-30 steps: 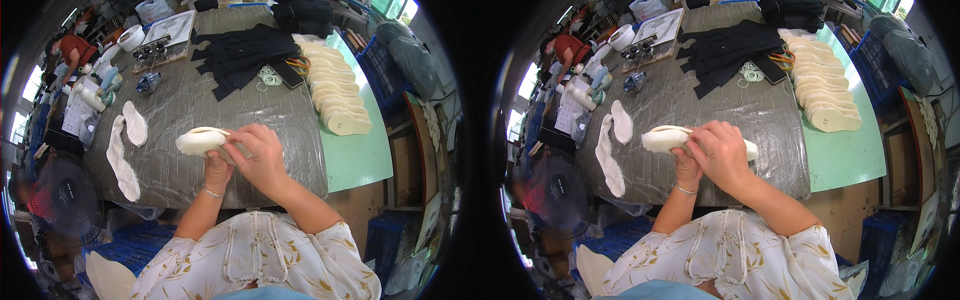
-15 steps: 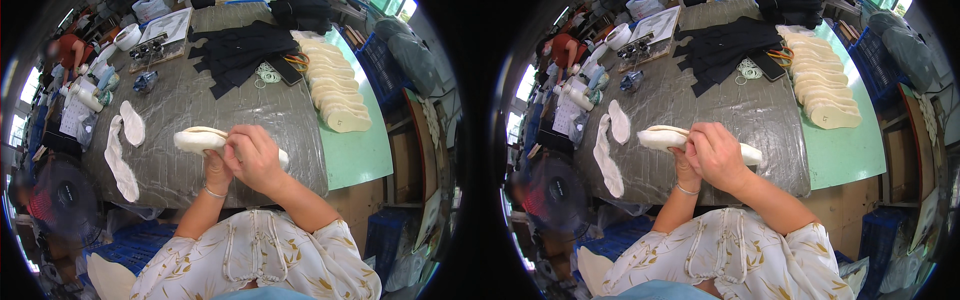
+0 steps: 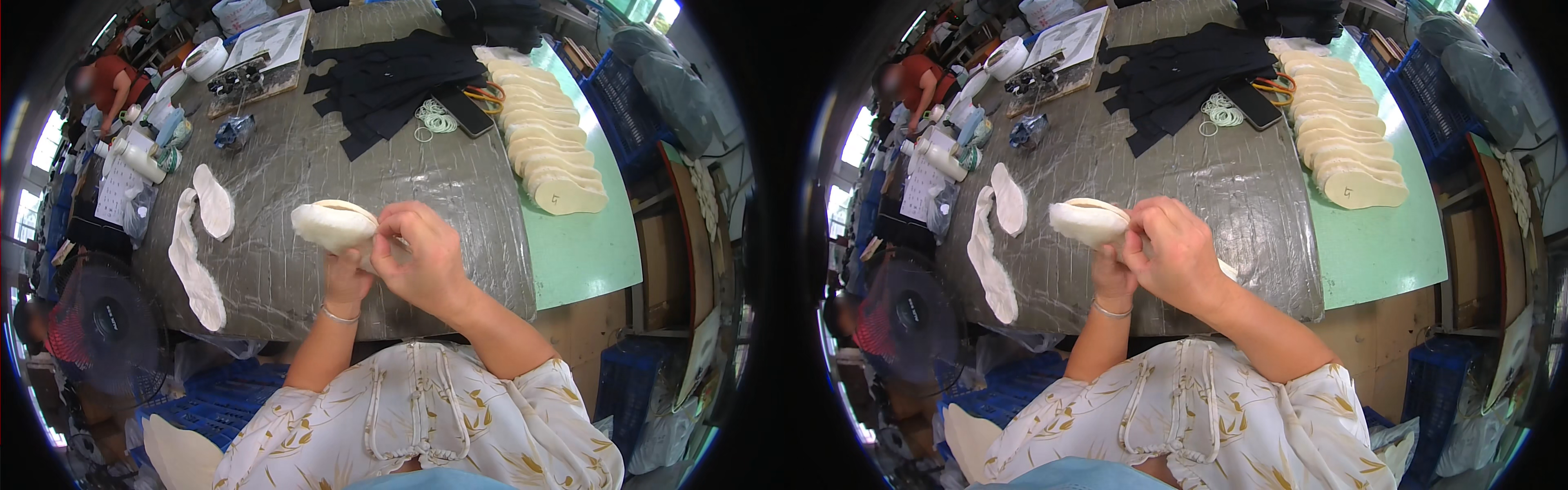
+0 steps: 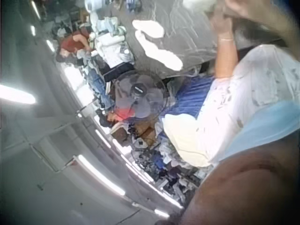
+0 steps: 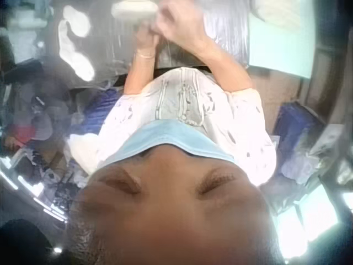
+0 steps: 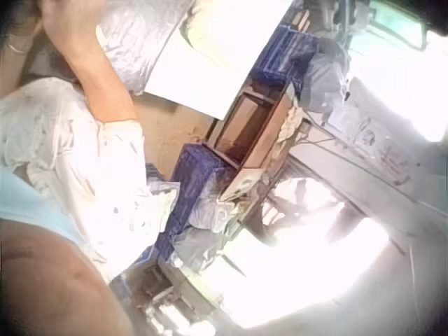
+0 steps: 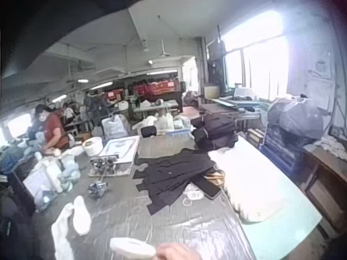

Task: The recorder is assembling and trimming shoe insoles by aligning layers and cutting off excess material.

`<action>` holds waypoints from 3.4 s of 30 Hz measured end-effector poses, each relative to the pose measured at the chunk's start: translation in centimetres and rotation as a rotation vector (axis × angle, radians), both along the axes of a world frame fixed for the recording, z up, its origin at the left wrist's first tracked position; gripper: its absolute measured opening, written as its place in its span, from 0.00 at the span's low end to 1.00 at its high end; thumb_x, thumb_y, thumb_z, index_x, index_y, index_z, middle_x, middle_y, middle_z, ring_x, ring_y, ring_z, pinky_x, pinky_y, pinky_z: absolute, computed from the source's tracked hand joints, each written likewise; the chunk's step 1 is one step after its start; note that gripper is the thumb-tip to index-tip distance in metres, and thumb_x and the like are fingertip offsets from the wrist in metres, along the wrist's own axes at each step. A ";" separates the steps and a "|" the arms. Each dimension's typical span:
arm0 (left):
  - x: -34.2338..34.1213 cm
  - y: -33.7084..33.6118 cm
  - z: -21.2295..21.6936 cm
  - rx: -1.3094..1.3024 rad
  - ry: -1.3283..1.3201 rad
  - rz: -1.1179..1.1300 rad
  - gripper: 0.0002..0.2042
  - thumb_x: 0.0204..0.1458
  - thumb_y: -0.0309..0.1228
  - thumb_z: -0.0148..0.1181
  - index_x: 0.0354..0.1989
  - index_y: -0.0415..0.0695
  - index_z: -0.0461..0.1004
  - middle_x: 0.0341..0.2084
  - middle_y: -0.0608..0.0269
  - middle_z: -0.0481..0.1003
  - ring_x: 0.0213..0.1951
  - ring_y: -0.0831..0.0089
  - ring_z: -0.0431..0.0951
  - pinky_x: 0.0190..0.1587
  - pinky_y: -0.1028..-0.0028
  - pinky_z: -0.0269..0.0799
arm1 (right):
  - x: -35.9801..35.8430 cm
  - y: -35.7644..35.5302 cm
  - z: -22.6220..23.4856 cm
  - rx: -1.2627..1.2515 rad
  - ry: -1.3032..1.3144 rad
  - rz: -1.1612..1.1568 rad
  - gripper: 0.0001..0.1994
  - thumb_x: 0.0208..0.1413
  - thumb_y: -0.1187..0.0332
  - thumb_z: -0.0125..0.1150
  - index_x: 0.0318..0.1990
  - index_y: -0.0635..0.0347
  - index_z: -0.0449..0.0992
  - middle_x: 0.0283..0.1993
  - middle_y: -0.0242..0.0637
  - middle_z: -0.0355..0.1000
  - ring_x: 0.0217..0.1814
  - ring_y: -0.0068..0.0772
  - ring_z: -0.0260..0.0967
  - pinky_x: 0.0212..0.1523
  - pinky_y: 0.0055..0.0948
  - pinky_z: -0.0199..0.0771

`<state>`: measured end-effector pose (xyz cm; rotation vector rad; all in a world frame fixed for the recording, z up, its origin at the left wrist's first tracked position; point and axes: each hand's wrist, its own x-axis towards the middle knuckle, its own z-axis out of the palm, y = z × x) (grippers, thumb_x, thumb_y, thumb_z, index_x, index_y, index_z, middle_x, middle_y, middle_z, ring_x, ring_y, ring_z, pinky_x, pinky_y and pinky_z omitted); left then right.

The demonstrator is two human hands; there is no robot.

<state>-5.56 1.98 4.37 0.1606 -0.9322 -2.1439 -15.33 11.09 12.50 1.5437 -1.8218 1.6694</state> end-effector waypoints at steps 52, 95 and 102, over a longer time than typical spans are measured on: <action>-5.3 1.4 3.8 -1.401 -0.544 0.212 0.37 0.43 0.33 0.70 0.64 0.39 0.61 0.59 0.51 0.66 0.61 0.55 0.66 0.62 0.62 0.61 | -8.2 9.3 -6.9 0.189 -1.100 0.376 0.14 0.64 0.69 0.51 0.53 0.65 0.72 0.47 0.32 0.74 0.46 0.20 0.70 0.48 0.23 0.73; -5.8 -11.8 0.4 0.076 -0.370 -0.359 0.15 0.60 0.31 0.53 0.54 0.39 0.67 0.42 0.60 0.76 0.42 0.71 0.79 0.47 0.69 0.76 | -43.4 -5.4 -8.6 1.003 1.090 -0.654 0.09 0.54 0.69 0.55 0.42 0.58 0.72 0.39 0.42 0.75 0.42 0.36 0.76 0.40 0.30 0.77; -5.4 -14.9 -2.5 0.168 -0.274 -0.302 0.13 0.61 0.32 0.52 0.52 0.40 0.71 0.42 0.59 0.78 0.43 0.69 0.79 0.47 0.67 0.76 | -38.2 10.2 -0.1 1.162 0.440 -0.754 0.14 0.49 0.74 0.52 0.45 0.62 0.72 0.42 0.47 0.74 0.43 0.53 0.74 0.41 0.45 0.73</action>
